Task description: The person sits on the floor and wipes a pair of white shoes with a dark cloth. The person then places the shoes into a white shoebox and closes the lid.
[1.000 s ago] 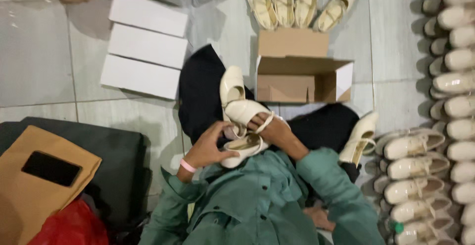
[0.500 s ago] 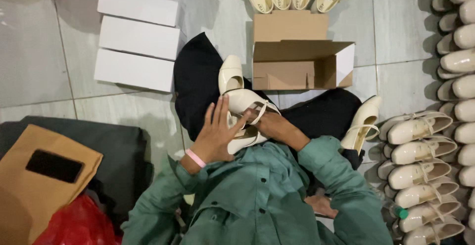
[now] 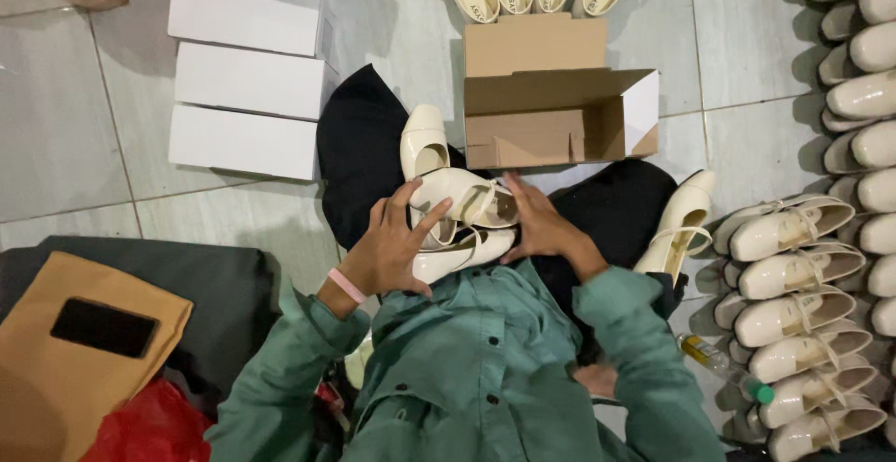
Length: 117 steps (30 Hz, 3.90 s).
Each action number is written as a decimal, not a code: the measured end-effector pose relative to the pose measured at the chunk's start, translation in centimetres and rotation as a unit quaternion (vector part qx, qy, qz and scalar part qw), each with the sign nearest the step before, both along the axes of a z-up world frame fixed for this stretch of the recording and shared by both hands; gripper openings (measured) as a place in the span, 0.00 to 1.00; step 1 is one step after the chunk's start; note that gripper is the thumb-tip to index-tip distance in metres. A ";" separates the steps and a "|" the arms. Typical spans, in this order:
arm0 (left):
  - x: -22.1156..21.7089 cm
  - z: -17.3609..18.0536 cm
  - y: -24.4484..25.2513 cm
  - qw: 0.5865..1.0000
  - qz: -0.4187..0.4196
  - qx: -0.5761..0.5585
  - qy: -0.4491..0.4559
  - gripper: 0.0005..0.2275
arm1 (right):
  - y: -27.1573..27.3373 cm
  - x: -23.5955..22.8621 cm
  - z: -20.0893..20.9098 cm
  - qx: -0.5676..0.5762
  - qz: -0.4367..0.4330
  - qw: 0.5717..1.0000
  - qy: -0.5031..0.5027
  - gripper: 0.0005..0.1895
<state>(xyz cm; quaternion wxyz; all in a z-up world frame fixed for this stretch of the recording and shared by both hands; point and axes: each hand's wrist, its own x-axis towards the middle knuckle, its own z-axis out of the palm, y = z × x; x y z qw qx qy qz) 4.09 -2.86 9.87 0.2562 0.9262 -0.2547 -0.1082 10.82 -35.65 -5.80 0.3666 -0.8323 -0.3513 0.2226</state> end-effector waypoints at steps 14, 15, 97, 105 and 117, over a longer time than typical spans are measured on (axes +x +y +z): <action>-0.5 1.9 -0.1 0.996 -0.042 0.078 -0.026 0.67 | 0.4 0.7 0.9 0.095 0.021 0.989 0.108 0.66; -0.6 2.0 -0.1 0.996 -0.039 0.074 -0.029 0.66 | 0.3 0.9 0.8 0.107 0.023 0.988 0.107 0.67; 11.2 -2.5 -8.0 0.991 -0.075 -0.062 -0.094 0.50 | -10.5 0.2 17.3 -0.154 -0.184 0.944 -0.226 0.59; 18.0 -4.5 -7.5 0.991 0.048 -0.059 -0.113 0.49 | -7.5 13.1 13.3 -0.116 -0.167 0.962 -0.181 0.58; 16.9 -7.2 -7.7 0.992 -0.016 -0.081 -0.097 0.51 | -10.4 13.0 9.4 -0.125 -0.145 0.980 -0.050 0.59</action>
